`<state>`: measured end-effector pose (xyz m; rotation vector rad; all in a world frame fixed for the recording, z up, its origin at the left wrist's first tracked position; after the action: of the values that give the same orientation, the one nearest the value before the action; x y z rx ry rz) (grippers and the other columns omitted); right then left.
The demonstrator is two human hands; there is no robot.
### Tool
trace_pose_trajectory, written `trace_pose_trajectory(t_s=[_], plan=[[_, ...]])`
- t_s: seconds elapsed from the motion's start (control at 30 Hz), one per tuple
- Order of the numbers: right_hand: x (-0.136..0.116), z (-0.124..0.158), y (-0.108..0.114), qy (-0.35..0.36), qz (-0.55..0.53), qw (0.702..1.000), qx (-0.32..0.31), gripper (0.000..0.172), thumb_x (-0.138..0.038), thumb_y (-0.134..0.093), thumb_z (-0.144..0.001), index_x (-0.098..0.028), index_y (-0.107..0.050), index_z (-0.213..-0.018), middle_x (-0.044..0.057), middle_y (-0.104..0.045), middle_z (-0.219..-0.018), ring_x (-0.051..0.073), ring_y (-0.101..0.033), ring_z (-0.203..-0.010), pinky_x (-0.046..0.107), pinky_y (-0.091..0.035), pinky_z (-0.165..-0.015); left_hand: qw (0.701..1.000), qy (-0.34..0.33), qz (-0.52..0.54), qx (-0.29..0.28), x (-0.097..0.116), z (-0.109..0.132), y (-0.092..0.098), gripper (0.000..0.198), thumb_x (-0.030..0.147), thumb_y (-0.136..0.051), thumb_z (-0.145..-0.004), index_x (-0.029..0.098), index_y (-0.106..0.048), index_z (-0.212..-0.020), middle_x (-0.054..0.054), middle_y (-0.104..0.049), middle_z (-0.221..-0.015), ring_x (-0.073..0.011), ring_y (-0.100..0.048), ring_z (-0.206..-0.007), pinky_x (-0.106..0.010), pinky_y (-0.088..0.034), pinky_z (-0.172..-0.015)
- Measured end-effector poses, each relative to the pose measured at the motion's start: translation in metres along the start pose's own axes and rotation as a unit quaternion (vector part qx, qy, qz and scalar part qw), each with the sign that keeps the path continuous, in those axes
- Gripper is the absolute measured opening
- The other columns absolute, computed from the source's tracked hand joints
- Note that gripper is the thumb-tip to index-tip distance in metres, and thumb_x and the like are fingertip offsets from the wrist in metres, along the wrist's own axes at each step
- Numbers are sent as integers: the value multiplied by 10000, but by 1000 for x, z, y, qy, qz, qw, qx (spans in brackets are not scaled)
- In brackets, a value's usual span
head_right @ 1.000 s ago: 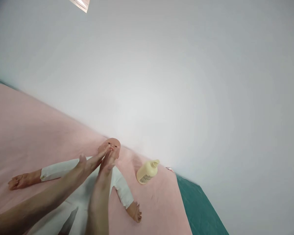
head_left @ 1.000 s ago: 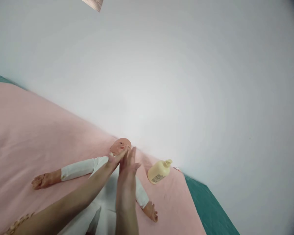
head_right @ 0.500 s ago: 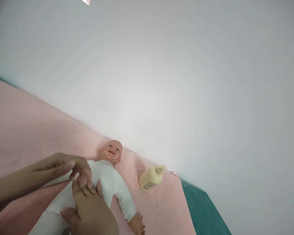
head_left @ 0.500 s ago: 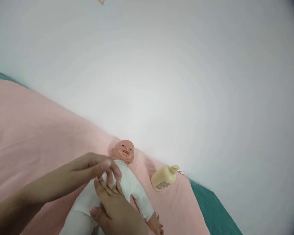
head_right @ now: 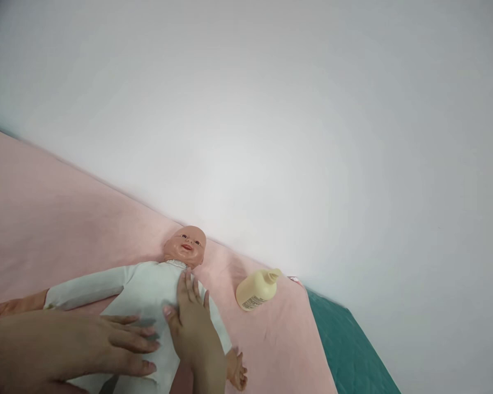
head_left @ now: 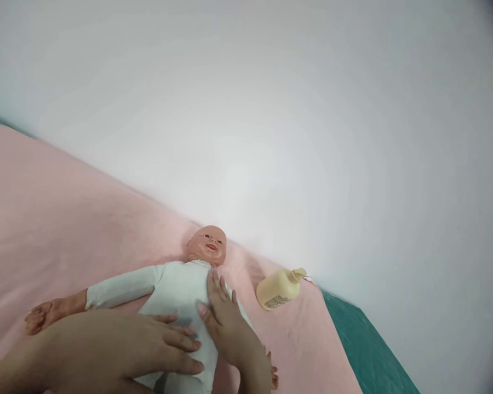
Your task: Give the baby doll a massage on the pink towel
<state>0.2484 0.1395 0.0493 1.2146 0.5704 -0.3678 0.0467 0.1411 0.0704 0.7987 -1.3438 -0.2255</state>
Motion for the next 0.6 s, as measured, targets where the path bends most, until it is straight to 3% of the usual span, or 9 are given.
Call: trace_pose_trajectory(t_s=[0.07,0.13,0.23,0.37,0.47,0.6], plan=[[6,4,8,-11,3,999,34,656,-399,-378,-1037,-188,-164,-1620,50,-101,-1676,248,4,-1559,575,12,-1244,999,1,30,-22,7,-11,2,595,360,-760,-854,387,-557,-1413,3,-493,-1494,-324,-421,-1431,-467,-262,-1218],[11,9,14,-24,8,997,66,666,-423,-344,-1042,-176,-136,-1624,49,-84,-1683,229,39,-1557,554,26,-1249,1000,16,24,5,4,-21,0,689,369,-824,-788,341,-553,-1421,-43,-411,-1532,-370,-357,-1451,-528,-200,-1221],[16,16,19,-45,16,995,86,700,-442,-301,-1044,-132,-57,-1622,55,-26,-1688,203,87,-1552,528,34,-1255,997,60,-39,37,-14,-31,-8,857,340,-863,-741,350,-444,-1489,-56,-297,-1585,-386,-253,-1486,-601,-131,-1212],[8,24,22,-56,19,995,80,714,-454,-305,-1046,-134,-24,-1620,33,24,-1687,173,119,-1546,498,47,-1260,986,102,-110,74,-38,-36,-9,882,443,-760,-849,288,-284,-1574,-113,-212,-1617,-395,-154,-1509,-678,-73,-1183],[-9,32,25,-43,28,998,39,735,-481,-345,-1047,-152,-20,-1619,11,34,-1685,154,120,-1546,456,41,-1268,967,182,-157,88,-49,-37,-7,863,567,-611,-926,221,-198,-1600,-112,-132,-1642,-363,-79,-1531,-634,-90,-1211],[-31,41,21,-12,34,996,-82,803,-544,-480,-1010,-177,-104,-1617,1,-24,-1683,197,13,-1564,415,-36,-1283,942,240,-207,110,-57,-37,-2,852,626,-485,-961,164,-169,-1603,-121,-158,-1637,-351,-127,-1539,-647,-80,-1214]])
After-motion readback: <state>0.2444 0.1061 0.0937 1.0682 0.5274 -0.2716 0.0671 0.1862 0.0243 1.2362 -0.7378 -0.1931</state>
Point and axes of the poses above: each hand's wrist, its own z-axis away from the middle knuckle, its own y-axis out of the back of the hand, x = y × z, the point moved 3 cm from there along -z, towards the middle knuckle
